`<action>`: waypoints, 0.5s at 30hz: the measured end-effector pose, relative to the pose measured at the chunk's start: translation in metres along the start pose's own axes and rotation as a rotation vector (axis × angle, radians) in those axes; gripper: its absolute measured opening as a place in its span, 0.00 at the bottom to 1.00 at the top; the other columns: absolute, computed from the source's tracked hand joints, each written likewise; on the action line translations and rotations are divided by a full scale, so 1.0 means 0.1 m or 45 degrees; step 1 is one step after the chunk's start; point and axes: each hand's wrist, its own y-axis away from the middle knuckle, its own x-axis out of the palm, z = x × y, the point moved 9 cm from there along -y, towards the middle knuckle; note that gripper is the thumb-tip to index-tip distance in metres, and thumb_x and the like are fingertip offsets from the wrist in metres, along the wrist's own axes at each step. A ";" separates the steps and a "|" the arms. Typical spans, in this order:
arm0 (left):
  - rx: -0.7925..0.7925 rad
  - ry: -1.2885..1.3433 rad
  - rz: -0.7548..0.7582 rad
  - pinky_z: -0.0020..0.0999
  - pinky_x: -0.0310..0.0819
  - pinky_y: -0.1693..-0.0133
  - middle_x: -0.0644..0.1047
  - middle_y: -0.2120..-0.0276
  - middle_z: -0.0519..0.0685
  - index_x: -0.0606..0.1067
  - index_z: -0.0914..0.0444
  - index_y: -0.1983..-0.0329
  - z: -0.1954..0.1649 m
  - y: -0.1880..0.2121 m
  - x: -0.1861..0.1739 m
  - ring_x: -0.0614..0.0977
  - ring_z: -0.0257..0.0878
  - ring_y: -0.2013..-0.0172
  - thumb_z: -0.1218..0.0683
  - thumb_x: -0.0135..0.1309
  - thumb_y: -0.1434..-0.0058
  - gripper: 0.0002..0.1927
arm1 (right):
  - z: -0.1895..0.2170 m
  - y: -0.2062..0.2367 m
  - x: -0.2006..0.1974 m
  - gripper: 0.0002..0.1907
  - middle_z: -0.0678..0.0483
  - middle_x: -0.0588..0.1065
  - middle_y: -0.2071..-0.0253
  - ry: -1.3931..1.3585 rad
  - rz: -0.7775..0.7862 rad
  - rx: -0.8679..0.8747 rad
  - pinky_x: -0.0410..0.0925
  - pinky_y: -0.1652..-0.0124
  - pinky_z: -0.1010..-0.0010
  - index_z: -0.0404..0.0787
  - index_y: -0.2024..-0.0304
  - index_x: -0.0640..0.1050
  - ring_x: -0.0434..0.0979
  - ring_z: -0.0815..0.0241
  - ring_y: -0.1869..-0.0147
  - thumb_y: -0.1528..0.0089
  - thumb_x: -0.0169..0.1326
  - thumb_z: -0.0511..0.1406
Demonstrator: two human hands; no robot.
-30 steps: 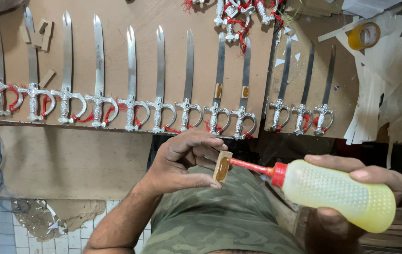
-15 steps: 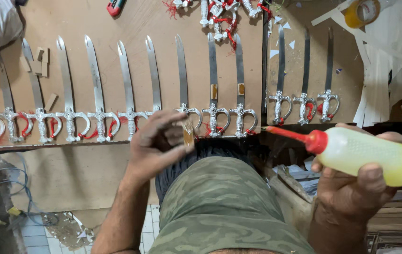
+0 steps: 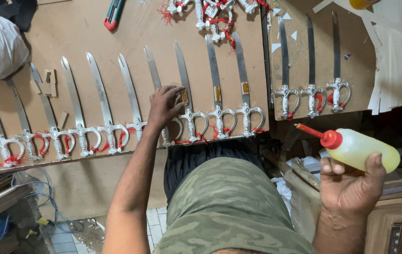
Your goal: The person arranges multiple decorative swords on a workbench, then retrieves small wooden blocks from a bag. Using a squeeze bottle, the person applies glue to each block and attaches them to the blades of the swords one by one.
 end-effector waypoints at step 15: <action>0.050 -0.008 -0.061 0.48 0.62 0.44 0.76 0.45 0.50 0.75 0.53 0.36 -0.01 0.07 -0.38 0.73 0.49 0.44 0.44 0.70 0.49 0.36 | -0.03 0.16 0.10 0.21 0.54 0.74 0.57 0.027 -0.097 -0.044 0.62 0.62 0.73 0.38 0.49 0.74 0.67 0.67 0.66 0.30 0.62 0.47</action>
